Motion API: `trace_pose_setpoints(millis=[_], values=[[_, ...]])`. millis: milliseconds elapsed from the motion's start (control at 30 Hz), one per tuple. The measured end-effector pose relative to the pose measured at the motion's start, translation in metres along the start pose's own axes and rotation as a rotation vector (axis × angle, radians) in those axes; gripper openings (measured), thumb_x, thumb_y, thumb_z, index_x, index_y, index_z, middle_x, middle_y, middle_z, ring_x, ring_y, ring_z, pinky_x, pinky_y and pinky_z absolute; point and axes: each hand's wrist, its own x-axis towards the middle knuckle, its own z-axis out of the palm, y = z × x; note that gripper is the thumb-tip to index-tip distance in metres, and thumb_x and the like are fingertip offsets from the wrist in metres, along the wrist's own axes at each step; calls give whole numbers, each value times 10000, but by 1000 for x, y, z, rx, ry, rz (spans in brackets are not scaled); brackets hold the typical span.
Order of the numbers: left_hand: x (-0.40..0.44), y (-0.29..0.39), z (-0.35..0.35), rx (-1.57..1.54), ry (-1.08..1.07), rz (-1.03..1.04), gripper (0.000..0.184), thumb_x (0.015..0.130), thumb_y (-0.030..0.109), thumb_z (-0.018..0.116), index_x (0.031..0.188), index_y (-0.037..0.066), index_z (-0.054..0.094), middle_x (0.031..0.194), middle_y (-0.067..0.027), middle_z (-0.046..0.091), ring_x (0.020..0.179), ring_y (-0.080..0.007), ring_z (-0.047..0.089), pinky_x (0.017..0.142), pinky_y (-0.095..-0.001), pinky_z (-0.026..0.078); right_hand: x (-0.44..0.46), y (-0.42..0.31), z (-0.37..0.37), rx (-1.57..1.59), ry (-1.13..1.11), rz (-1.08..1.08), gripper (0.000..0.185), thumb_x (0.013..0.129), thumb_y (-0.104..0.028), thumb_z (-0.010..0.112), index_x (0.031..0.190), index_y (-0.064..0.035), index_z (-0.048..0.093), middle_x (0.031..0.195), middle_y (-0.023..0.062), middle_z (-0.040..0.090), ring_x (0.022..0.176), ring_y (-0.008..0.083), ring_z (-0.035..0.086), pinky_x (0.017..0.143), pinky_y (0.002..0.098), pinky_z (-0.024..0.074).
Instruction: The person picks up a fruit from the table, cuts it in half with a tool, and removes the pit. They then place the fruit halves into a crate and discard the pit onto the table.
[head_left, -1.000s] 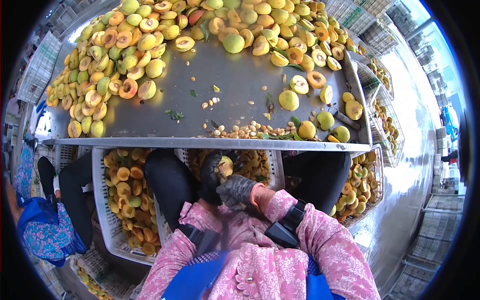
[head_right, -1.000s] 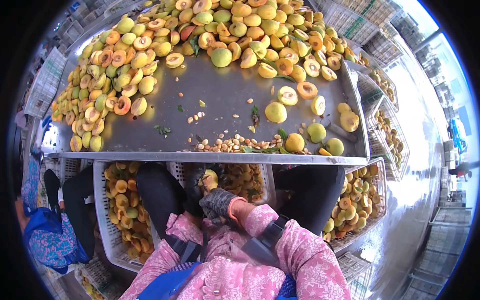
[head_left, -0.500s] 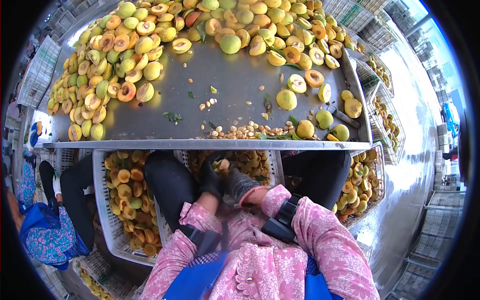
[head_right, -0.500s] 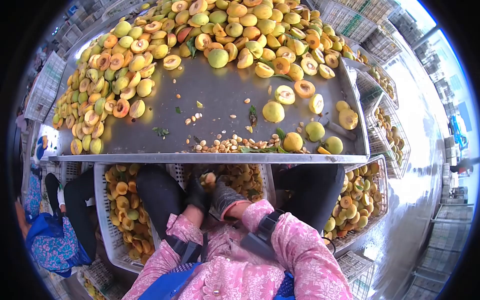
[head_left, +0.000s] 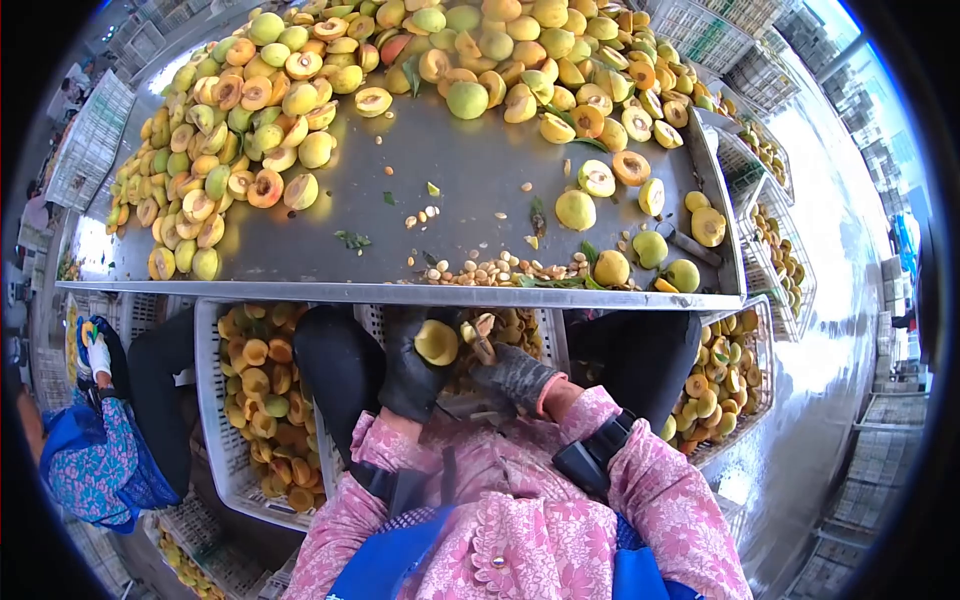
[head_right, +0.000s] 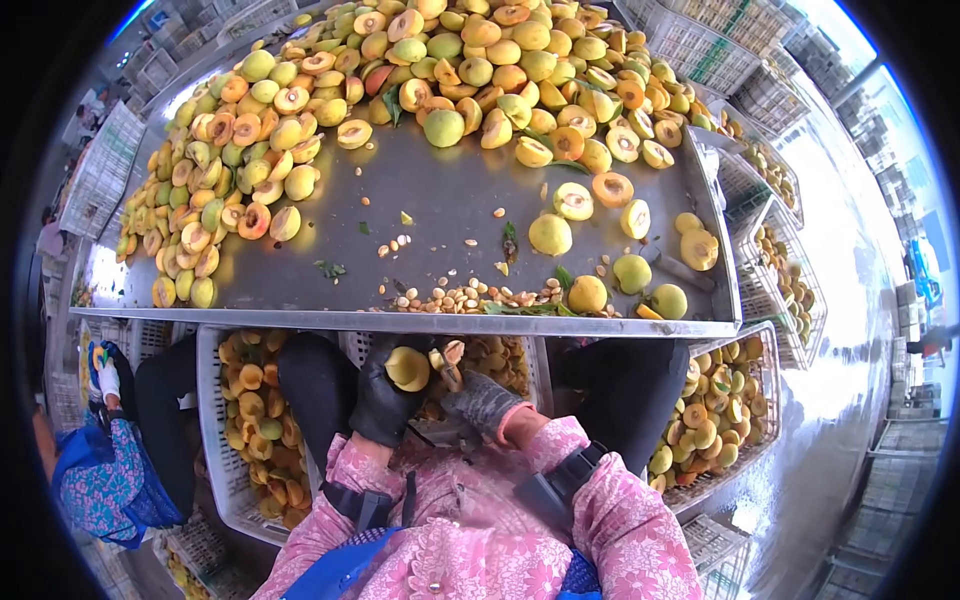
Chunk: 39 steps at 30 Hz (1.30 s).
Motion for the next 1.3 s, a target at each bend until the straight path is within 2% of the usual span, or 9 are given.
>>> trace_pose_setpoints(millis=[167, 333, 467, 600, 667, 767, 933, 1100, 1300], values=[[-8, 9, 5, -688, -32, -491, 354, 831, 52, 579, 1178, -10, 541, 1133, -111, 589, 1001, -192, 582, 904, -303, 449, -23, -19, -15, 624, -137, 339, 352, 781, -251, 610, 1035, -16, 549, 689, 65, 566, 606, 175, 557, 534, 303, 438], [-13, 5, 17, -268, -108, -391, 291, 886, 85, 478, 1142, -16, 572, 1106, -107, 601, 1008, -185, 575, 895, -295, 447, -29, -18, -10, 778, -161, 312, 299, 775, -235, 617, 992, -38, 557, 654, 34, 539, 506, 163, 521, 439, 298, 419], [-18, -17, 17, 34, -97, -361, 273, 805, 23, 557, 1070, 16, 618, 1021, -64, 636, 913, -143, 591, 826, -266, 465, -10, 39, 18, -61, -145, -502, 229, 768, -218, 604, 908, -41, 567, 654, 36, 531, 482, 154, 505, 406, 302, 404], [-15, 19, 14, -129, -49, -431, 262, 813, 15, 499, 1044, 13, 622, 1012, -72, 635, 902, -150, 597, 817, -280, 478, -32, -15, -4, 694, -190, 235, 256, 752, -219, 593, 923, -31, 561, 647, 60, 532, 498, 138, 493, 418, 299, 407], [-15, 45, -10, 691, -265, 227, 271, 834, 50, 496, 1078, -2, 603, 1047, -100, 620, 945, -204, 592, 862, -299, 458, -34, -13, -18, 691, -153, 212, 289, 748, -208, 588, 968, -25, 555, 652, 59, 535, 496, 134, 484, 430, 292, 404], [-43, 87, -52, 501, 125, 60, 224, 854, 28, 495, 1044, -43, 590, 1041, -145, 609, 963, -255, 594, 847, -321, 481, -45, -7, -44, 517, -111, 309, 306, 763, -237, 611, 991, -47, 535, 628, 22, 514, 479, 118, 467, 424, 266, 383], [-66, 111, -182, 1457, 445, -240, 298, 810, 105, 629, 1066, -38, 578, 1031, -164, 596, 950, -273, 587, 838, -332, 468, -43, 68, -29, 231, -99, 171, 322, 777, -238, 599, 1031, -42, 579, 731, 88, 576, 643, 232, 567, 553, 332, 461], [26, 131, -91, 889, 184, 114, 308, 805, 105, 636, 1076, -30, 577, 1053, -147, 600, 932, -200, 599, 805, -312, 485, -48, 47, -34, -40, -138, 187, 307, 769, -89, 535, 1066, -39, 595, 969, 198, 595, 922, 313, 578, 779, 372, 477], [176, 102, 86, 837, -228, 428, 269, 849, 161, 571, 1082, 28, 594, 1093, -149, 597, 1025, -226, 574, 891, -324, 450, -68, 77, -43, -281, 147, -571, 386, 717, -50, 546, 1100, -5, 567, 929, 207, 599, 855, 349, 573, 758, 381, 483]])
